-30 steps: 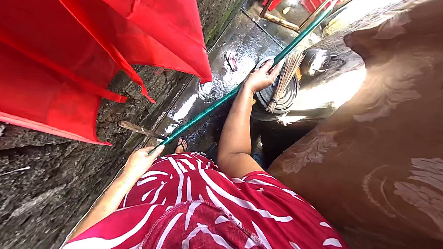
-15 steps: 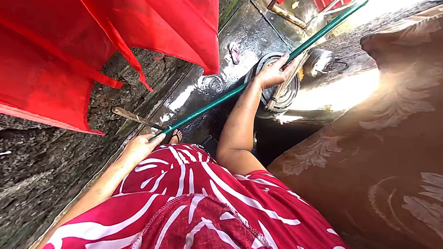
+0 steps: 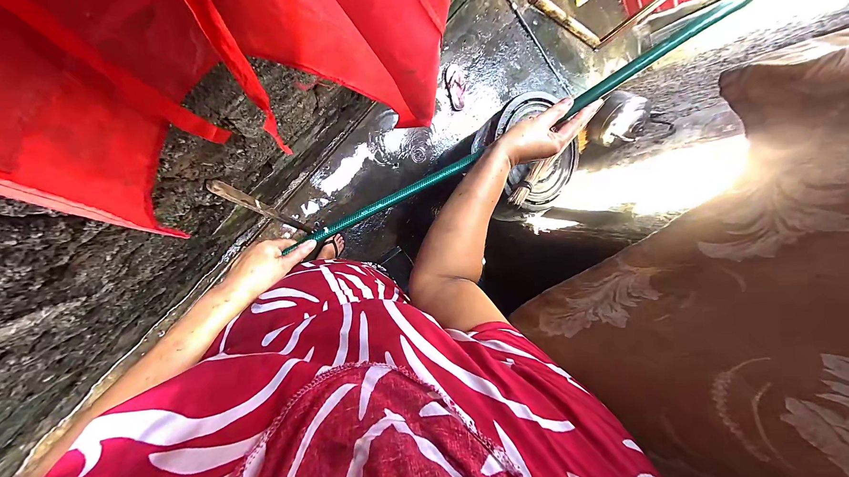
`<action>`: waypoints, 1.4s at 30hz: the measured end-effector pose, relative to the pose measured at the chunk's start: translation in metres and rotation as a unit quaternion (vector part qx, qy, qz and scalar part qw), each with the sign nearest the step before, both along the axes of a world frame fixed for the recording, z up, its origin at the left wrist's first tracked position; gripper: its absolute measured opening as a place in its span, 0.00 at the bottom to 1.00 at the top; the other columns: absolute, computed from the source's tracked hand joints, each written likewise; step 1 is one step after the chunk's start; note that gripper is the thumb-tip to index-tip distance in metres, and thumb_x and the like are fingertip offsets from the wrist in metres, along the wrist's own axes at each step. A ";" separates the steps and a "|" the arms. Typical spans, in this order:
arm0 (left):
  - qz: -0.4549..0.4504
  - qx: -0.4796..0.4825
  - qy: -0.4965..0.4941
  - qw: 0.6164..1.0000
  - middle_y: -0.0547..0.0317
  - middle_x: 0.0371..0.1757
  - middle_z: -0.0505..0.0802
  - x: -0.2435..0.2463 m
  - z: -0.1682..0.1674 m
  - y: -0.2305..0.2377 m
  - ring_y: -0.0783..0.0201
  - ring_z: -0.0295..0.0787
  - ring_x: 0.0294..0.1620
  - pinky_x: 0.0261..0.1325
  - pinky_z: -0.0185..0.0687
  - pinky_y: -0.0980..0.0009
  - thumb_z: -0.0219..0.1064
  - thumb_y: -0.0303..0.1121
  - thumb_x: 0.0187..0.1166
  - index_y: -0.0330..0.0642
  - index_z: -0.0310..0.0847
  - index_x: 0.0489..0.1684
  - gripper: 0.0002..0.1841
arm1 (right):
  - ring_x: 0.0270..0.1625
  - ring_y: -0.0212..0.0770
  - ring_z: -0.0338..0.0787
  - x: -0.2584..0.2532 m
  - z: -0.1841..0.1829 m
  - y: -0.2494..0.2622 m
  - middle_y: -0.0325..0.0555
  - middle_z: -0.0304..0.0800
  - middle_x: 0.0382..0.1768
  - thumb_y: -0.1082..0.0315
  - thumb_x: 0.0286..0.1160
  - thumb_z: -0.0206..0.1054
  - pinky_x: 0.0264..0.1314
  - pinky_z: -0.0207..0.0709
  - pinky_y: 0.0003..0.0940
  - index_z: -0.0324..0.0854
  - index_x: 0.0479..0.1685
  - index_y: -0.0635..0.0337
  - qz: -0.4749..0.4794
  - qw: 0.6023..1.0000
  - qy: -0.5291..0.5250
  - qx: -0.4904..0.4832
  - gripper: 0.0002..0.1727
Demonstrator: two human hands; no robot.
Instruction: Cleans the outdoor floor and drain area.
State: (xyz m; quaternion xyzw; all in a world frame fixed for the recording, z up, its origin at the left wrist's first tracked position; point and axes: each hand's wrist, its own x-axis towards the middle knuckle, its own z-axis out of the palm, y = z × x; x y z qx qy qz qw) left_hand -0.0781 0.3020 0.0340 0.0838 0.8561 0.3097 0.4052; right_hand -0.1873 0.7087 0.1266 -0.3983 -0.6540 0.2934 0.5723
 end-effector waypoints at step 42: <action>-0.014 0.002 -0.010 1.000 0.37 0.41 0.93 0.001 0.007 0.004 0.37 0.90 0.51 0.57 0.76 0.30 0.56 0.58 0.89 0.38 0.92 0.47 0.30 | 0.85 0.41 0.74 0.010 0.013 -0.012 0.59 0.72 0.84 0.71 0.92 0.53 0.84 0.61 0.20 0.62 0.86 0.73 -0.008 0.999 -0.053 -0.012 0.27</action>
